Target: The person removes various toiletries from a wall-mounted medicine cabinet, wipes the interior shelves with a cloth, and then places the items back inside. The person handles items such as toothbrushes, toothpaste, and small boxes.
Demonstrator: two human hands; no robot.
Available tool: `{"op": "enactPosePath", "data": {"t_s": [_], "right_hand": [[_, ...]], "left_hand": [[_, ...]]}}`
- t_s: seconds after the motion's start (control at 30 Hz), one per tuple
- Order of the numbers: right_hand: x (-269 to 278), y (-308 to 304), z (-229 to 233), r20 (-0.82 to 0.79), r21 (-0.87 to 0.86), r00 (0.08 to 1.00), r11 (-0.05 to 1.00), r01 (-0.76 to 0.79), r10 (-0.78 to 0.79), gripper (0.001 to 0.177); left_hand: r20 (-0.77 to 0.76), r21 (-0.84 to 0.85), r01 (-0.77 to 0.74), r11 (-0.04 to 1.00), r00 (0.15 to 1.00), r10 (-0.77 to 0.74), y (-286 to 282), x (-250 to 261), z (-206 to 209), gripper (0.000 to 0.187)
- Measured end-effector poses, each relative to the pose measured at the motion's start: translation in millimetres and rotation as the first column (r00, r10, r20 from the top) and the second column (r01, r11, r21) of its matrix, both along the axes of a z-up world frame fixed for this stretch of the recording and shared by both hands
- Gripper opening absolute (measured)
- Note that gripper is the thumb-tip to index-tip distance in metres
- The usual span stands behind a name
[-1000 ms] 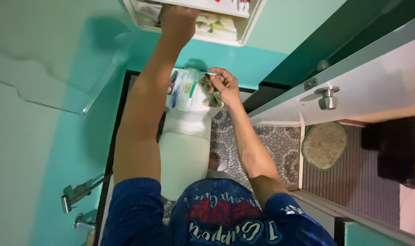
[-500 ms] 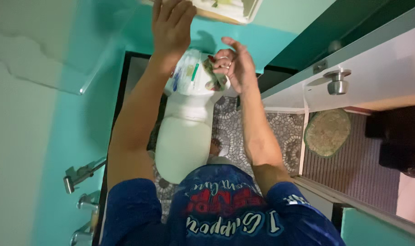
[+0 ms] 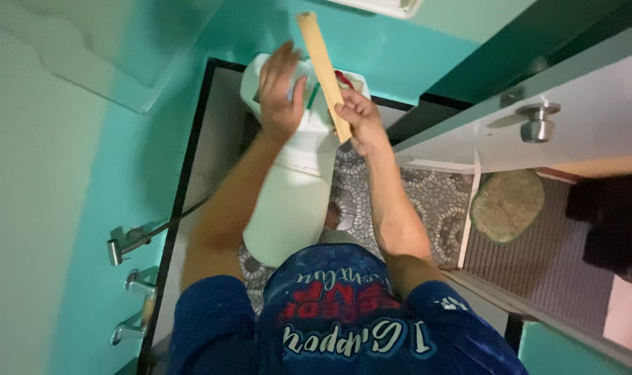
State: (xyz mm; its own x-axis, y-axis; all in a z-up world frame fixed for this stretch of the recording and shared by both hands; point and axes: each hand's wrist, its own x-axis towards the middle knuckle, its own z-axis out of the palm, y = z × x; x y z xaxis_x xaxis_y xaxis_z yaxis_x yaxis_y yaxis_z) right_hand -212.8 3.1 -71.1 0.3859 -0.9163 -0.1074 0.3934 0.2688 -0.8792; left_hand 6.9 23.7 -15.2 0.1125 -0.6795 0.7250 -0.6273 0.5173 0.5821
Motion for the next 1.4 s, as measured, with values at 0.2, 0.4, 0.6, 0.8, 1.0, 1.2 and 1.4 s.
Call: {"op": "enactPosePath", "data": {"t_s": [0.2, 0.4, 0.6, 0.8, 1.0, 1.2, 1.4], "right_hand": [[57.4, 30.9, -106.4, -0.265, 0.122, 0.956, 0.98, 0.158, -0.121, 0.02], [92.3, 33.4, -140.2, -0.348, -0.142, 0.934, 0.989, 0.027, -0.076, 0.031], [76.3, 17.7, -128.5, -0.676, -0.285, 0.722, 0.956, -0.069, -0.15, 0.041], [58.7, 8.6, -134.4, -0.601, -0.19, 0.797, 0.979, -0.069, -0.061, 0.04], [36.2, 3.9, -130.6, -0.64, -0.172, 0.763, 0.985, -0.029, -0.089, 0.036], [39.6, -6.5, -111.3, -0.689, -0.184, 0.715, 0.983, -0.014, -0.119, 0.037], [51.0, -10.2, -92.4, -0.668, -0.184, 0.736, 0.983, -0.014, -0.115, 0.04]], "left_hand": [[-0.701, 0.47, 0.369, 0.802, 0.708, 0.086, 31.1, -18.7, -105.8, 0.027], [-0.732, 0.583, 0.286, 0.76, 0.59, 0.34, 24.7, 5.5, -147.9, 0.022], [-0.134, 0.658, -0.241, 0.713, 0.895, 0.426, -39.4, 61.0, -174.1, 0.017], [0.059, 0.591, -0.429, 0.684, 0.868, 0.493, -88.3, 86.2, -206.2, 0.021], [0.066, 0.893, -0.225, 0.389, 0.922, 0.382, -96.4, 64.8, -193.6, 0.019], [0.114, 0.849, -0.31, 0.428, 0.898, 0.425, -97.8, 55.8, -198.7, 0.017], [0.43, 0.644, -0.492, 0.586, 0.866, 0.255, -97.1, 62.3, -226.6, 0.034]]}}
